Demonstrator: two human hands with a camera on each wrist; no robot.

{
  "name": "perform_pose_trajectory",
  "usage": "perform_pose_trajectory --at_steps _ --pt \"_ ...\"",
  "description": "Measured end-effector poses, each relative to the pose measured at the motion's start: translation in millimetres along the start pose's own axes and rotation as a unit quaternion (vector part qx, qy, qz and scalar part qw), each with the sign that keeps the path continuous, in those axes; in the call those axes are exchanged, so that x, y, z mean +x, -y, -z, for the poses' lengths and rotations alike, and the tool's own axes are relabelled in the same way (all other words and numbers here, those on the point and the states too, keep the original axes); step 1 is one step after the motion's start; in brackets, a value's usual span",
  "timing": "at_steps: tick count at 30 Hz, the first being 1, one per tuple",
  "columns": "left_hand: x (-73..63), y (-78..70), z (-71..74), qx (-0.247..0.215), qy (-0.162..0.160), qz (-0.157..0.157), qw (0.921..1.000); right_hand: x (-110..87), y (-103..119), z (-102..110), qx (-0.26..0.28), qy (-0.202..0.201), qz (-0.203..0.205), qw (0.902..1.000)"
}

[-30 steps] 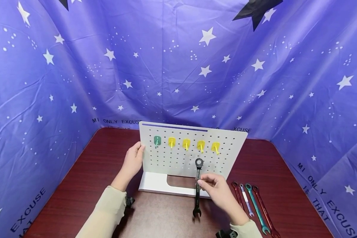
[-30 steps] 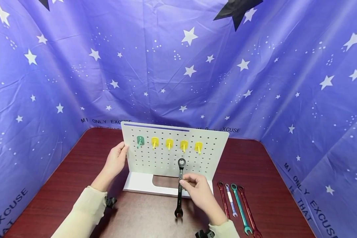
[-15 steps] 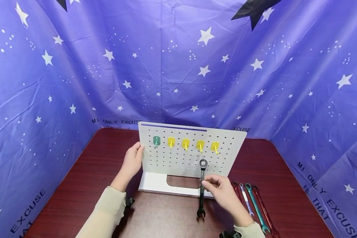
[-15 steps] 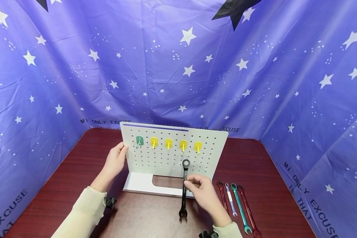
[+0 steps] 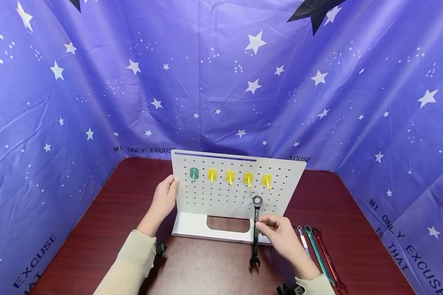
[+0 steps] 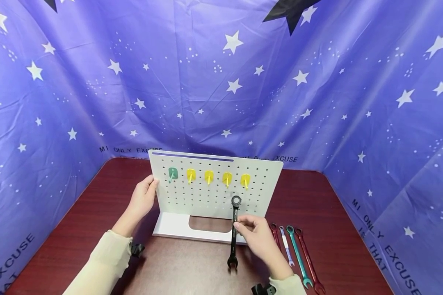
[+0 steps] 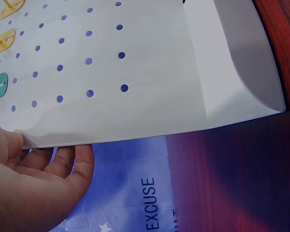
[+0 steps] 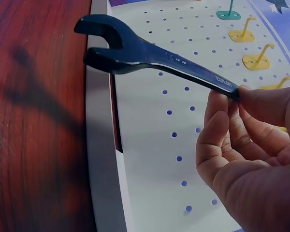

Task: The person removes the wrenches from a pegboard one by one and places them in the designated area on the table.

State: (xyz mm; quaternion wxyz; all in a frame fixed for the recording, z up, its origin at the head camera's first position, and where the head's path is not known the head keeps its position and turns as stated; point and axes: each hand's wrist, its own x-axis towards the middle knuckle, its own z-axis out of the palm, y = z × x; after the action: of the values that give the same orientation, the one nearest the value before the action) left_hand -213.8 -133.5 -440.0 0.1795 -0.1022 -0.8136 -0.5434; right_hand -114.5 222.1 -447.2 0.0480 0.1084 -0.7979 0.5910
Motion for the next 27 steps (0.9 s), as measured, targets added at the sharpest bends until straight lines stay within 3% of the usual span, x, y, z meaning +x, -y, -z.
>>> perform_pose_trajectory --at_steps 13,27 --pt "-0.6 0.2 -0.4 0.008 -0.003 -0.002 1.0 -3.2 0 13 -0.016 -0.025 0.0 0.9996" --pt "-1.0 -0.6 -1.2 0.003 0.0 0.001 1.0 -9.1 -4 24 -0.015 -0.04 -0.038 0.9983"
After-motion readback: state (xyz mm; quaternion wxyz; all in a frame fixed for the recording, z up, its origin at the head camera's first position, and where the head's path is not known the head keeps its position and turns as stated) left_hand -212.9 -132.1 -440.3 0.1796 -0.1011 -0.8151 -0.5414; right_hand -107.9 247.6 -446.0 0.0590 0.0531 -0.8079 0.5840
